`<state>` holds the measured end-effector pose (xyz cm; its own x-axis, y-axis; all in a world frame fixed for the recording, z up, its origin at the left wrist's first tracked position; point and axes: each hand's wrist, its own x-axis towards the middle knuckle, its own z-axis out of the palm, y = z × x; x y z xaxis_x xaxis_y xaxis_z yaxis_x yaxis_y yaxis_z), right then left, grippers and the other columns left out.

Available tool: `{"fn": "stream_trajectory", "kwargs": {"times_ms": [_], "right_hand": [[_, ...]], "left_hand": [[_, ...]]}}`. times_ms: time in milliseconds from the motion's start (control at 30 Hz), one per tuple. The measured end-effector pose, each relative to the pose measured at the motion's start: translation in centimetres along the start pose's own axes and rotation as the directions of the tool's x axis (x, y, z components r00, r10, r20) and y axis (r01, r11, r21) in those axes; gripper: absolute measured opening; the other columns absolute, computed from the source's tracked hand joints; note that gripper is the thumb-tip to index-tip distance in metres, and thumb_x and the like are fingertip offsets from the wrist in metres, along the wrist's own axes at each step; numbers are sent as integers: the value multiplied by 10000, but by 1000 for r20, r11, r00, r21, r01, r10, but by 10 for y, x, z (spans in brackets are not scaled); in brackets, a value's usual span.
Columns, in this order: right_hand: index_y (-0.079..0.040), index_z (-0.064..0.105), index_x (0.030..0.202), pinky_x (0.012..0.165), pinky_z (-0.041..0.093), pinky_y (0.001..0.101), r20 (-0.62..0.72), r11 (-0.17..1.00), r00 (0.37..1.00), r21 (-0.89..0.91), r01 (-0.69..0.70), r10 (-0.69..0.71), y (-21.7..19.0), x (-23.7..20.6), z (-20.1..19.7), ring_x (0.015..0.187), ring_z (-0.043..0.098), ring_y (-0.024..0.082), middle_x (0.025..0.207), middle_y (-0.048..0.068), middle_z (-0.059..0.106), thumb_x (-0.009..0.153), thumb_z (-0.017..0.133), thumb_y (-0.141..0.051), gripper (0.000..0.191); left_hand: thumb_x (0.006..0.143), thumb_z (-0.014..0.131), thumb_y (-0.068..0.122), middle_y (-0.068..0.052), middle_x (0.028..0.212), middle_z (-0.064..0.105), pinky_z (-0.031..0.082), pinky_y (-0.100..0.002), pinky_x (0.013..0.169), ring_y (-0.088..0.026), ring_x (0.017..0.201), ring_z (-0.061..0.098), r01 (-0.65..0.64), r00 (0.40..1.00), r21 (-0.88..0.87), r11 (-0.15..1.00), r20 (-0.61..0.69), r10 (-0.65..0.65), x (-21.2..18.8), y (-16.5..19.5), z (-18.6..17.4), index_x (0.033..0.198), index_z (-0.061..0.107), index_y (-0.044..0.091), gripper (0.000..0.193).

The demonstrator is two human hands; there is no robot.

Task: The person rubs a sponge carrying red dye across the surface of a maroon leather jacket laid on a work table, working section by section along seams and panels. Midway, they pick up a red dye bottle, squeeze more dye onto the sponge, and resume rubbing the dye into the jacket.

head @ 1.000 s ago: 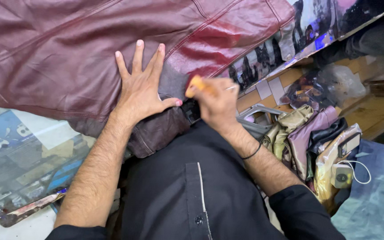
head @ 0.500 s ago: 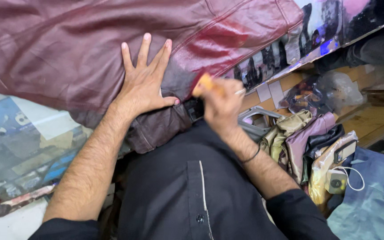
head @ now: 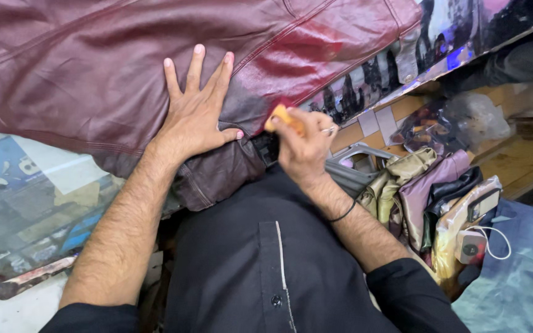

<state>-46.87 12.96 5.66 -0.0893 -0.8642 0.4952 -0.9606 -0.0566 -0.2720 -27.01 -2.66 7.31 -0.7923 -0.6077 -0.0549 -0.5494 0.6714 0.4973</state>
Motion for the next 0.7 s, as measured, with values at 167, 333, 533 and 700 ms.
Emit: {"fn": "stream_trajectory", "kwargs": {"times_ms": [167, 333, 533, 700], "right_hand": [[-214, 785, 1063, 913, 372, 456, 73, 995, 993, -25, 96, -94, -2, 7, -2, 1058, 580, 261, 1201, 8, 654, 838, 743, -87, 261], [-184, 775, 1079, 914, 403, 464, 106, 965, 971, 178, 194, -215, -2, 24, -1, 1064, 572, 244, 1213, 12, 646, 851, 720, -69, 261], [-200, 770, 1105, 890, 404, 435, 157, 991, 982, 105, 88, -103, -15, 44, 10, 1035, 553, 270, 1196, 4, 654, 858, 715, -76, 282], [-218, 759, 1091, 887, 402, 435, 236, 958, 939, 201, 206, -252, -6, 28, -13, 1049, 579, 242, 1181, -10, 664, 818, 712, -85, 307]], "left_hand": [[635, 893, 524, -107, 1710, 208, -114, -745, 1147, -411, 1570, -17, -10, 1000, -19, 1000, -2, 10, 0, 0, -1, 1627, 73, 35, 1377], [607, 915, 499, -111, 1714, 219, -111, -736, 1154, -412, 1572, -11, -24, 999, -25, 999, -25, 23, 0, -1, -1, 1634, 77, 37, 1403], [593, 931, 515, -108, 1699, 254, -109, -729, 1162, -404, 1573, -5, -9, 1000, -37, 999, -31, 7, -1, -3, 1, 1632, 75, 42, 1427], [543, 934, 512, -101, 1695, 253, -104, -731, 1153, -400, 1565, -1, 6, 1000, -26, 1000, -19, -7, 1, 0, -3, 1625, 76, 49, 1456]]}}
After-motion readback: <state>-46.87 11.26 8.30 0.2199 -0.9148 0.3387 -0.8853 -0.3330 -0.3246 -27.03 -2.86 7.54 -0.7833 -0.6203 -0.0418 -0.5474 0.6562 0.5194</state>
